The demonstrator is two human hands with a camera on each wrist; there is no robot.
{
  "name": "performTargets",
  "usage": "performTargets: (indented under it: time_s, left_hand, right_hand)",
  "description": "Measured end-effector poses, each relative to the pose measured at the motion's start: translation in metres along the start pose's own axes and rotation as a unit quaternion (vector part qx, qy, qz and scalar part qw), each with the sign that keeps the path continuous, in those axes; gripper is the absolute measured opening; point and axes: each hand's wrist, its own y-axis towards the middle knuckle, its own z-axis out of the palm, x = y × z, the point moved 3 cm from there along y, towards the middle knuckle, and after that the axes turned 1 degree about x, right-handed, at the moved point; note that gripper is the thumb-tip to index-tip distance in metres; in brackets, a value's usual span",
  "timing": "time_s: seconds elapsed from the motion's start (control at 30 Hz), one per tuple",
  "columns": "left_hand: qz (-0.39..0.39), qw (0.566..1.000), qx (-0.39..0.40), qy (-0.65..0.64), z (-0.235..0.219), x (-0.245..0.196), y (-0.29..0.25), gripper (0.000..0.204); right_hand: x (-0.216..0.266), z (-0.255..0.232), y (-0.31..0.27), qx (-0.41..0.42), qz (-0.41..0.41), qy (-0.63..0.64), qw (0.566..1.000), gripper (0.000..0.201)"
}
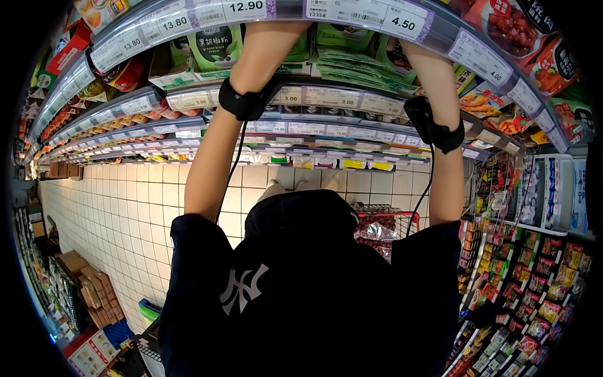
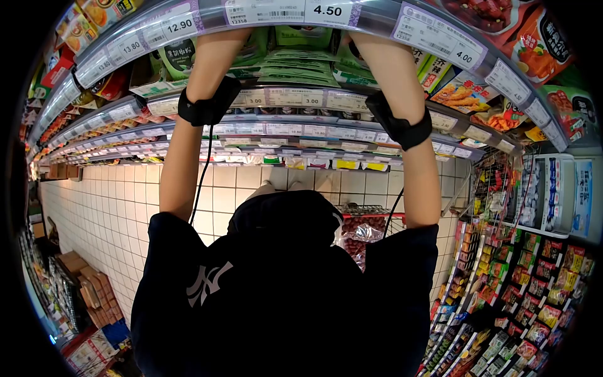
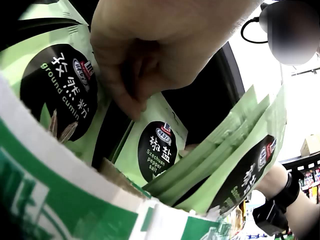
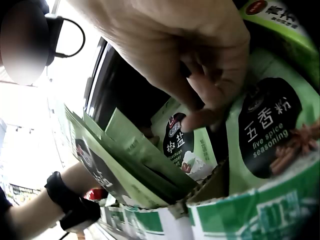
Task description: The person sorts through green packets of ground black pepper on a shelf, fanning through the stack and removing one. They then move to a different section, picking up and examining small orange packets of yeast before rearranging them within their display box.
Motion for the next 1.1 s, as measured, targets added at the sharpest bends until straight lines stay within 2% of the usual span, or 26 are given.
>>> performTargets:
  time_s: [0.27,0.57,0.63,0.67,0.7,0.77,0.83,0.87,0.9,0.97,1.0,1.07,1.1]
  left_hand:
    - [0.003,1.000,0.001,-0.006,0.006,-0.003,0.003,0.026]
    - [0.016,1.000,0.025,-0.009,0.003,-0.005,0.007,0.027]
    - [0.033,0.998,0.046,0.003,-0.005,-0.006,0.002,0.027]
    - [0.049,0.997,0.063,0.012,-0.009,-0.006,0.000,0.027]
    - [0.068,0.994,0.082,0.021,-0.013,-0.007,-0.003,0.027]
    - [0.107,0.985,0.132,0.025,-0.020,-0.011,-0.016,0.027]
    - [0.131,0.975,0.176,0.026,-0.026,-0.019,-0.033,0.038]
    - [0.142,0.972,0.175,0.062,-0.025,-0.021,-0.039,0.038]
    - [0.143,0.972,0.173,0.062,-0.025,-0.024,-0.042,0.038]
    - [0.039,0.979,0.195,0.038,-0.020,-0.023,-0.046,0.040]
    - [0.056,0.982,0.176,0.040,-0.017,-0.022,-0.045,0.037]
    - [0.051,0.983,0.170,0.047,-0.011,-0.017,-0.044,0.034]
    - [0.046,0.984,0.165,0.054,-0.008,-0.017,-0.043,0.032]
  right_hand:
    - [-0.010,0.011,0.006,-0.057,-0.109,-0.099,0.987,0.023]
    - [-0.015,0.010,-0.002,-0.085,-0.169,-0.138,0.972,0.024]
    - [-0.016,0.003,-0.007,-0.084,-0.205,-0.133,0.966,0.024]
    - [-0.018,0.002,-0.013,-0.088,-0.248,-0.132,0.956,0.024]
    - [-0.003,-0.003,-0.012,0.014,0.056,-0.064,0.996,0.024]
    - [-0.004,-0.012,-0.014,0.103,-0.004,-0.122,0.987,0.020]
    - [0.004,-0.008,-0.033,0.097,0.080,0.068,0.990,0.031]
    - [0.024,-0.014,-0.044,0.173,0.081,0.108,0.976,0.044]
    - [0.029,-0.017,-0.053,0.213,0.118,0.073,0.967,0.044]
    - [0.031,-0.008,-0.070,0.208,0.110,0.119,0.965,0.045]
    - [0.031,-0.001,-0.072,0.209,0.110,0.119,0.964,0.045]
    - [0.031,0.007,-0.070,0.126,0.096,0.131,0.979,0.037]
    - [0.027,0.012,-0.068,0.125,0.097,0.130,0.979,0.037]
